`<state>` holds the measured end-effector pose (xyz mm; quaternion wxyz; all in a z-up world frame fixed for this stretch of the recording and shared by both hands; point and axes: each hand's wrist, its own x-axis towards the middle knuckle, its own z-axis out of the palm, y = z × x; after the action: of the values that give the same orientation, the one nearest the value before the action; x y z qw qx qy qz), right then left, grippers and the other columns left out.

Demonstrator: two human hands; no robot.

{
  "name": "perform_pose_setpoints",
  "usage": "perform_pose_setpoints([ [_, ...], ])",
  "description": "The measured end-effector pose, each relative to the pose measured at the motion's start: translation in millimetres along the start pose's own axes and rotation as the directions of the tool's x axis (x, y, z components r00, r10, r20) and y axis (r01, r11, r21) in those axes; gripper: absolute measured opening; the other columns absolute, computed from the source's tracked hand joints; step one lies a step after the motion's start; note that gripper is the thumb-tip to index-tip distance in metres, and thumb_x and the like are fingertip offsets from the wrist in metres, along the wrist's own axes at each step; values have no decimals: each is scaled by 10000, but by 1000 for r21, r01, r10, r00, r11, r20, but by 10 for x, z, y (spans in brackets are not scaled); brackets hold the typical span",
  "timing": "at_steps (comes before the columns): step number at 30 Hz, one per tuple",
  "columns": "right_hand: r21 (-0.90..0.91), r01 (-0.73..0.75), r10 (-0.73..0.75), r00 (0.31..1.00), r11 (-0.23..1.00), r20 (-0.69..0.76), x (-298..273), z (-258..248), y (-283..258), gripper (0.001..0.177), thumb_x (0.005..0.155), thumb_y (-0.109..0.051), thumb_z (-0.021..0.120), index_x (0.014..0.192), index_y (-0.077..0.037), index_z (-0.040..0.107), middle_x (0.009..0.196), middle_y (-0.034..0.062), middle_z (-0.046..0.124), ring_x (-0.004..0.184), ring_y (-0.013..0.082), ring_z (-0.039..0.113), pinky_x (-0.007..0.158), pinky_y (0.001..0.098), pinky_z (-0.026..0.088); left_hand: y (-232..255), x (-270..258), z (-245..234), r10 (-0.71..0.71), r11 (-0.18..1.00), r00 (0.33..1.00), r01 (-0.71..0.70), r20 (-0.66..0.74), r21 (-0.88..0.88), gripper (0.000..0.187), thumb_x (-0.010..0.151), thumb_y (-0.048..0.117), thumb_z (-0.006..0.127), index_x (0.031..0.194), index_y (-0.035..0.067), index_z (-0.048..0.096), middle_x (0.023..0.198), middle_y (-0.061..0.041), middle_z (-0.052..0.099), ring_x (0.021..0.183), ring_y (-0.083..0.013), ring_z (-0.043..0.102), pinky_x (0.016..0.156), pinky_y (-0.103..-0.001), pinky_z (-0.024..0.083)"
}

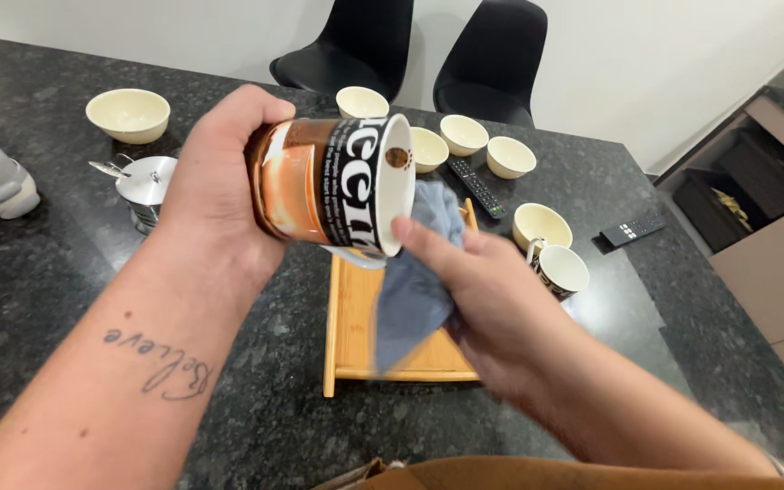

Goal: The person wipes a coffee mug with a blue cloth, cleaning the exterior, the handle, the rim, and the interior.

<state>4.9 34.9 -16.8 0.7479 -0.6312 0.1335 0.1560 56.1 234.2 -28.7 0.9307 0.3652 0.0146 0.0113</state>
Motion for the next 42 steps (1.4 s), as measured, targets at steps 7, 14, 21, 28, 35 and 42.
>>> perform_pose_setpoints([
  [7,-253,381,-321,914,890,248,134,-24,-394,318,880,31,621,1189,17,693,1089,175,745,1010,293,716,893,427,627,-178,-55,83,-145,977,984,159,-103,140,106,854,177,606,849,72,612,812,-71,669,709,-204,677,672,-394,590],
  [14,-459,886,-775,246,-64,582,-350,43,48,441,694,115,700,1061,-125,746,1223,116,631,1138,252,668,880,302,582,-91,-10,3,-331,906,943,305,-44,-292,225,855,151,507,945,-13,632,883,-141,692,818,-278,716,842,-487,649],
  [21,-672,736,-822,335,-76,460,224,-401,-57,246,798,-6,811,1029,-80,769,1146,78,699,1021,205,701,842,303,554,32,-127,66,-389,901,910,343,-145,-264,244,825,189,509,952,47,660,910,-109,730,836,-283,736,869,-545,617],
  [28,-451,890,-595,329,-64,733,158,-288,-369,258,859,27,707,1102,-52,736,1218,108,630,1126,229,662,922,299,562,-120,-39,89,-425,894,904,410,-48,-182,186,849,194,533,898,57,649,836,-82,707,737,-251,699,766,-490,614],
  [35,-456,852,-362,352,-258,863,413,-121,-68,361,820,67,597,1149,-36,703,1161,119,673,1130,316,661,997,386,535,-92,96,48,-234,946,972,235,-30,222,99,853,152,638,819,64,611,764,-78,677,666,-226,666,676,-429,579],
  [42,-77,91,-45,886,993,462,48,-185,-35,332,861,0,610,1187,-19,664,1154,127,693,1110,295,673,990,397,525,-75,-52,-91,-58,939,996,33,63,343,185,819,206,652,901,44,689,864,-67,719,787,-175,688,720,-344,579],
])
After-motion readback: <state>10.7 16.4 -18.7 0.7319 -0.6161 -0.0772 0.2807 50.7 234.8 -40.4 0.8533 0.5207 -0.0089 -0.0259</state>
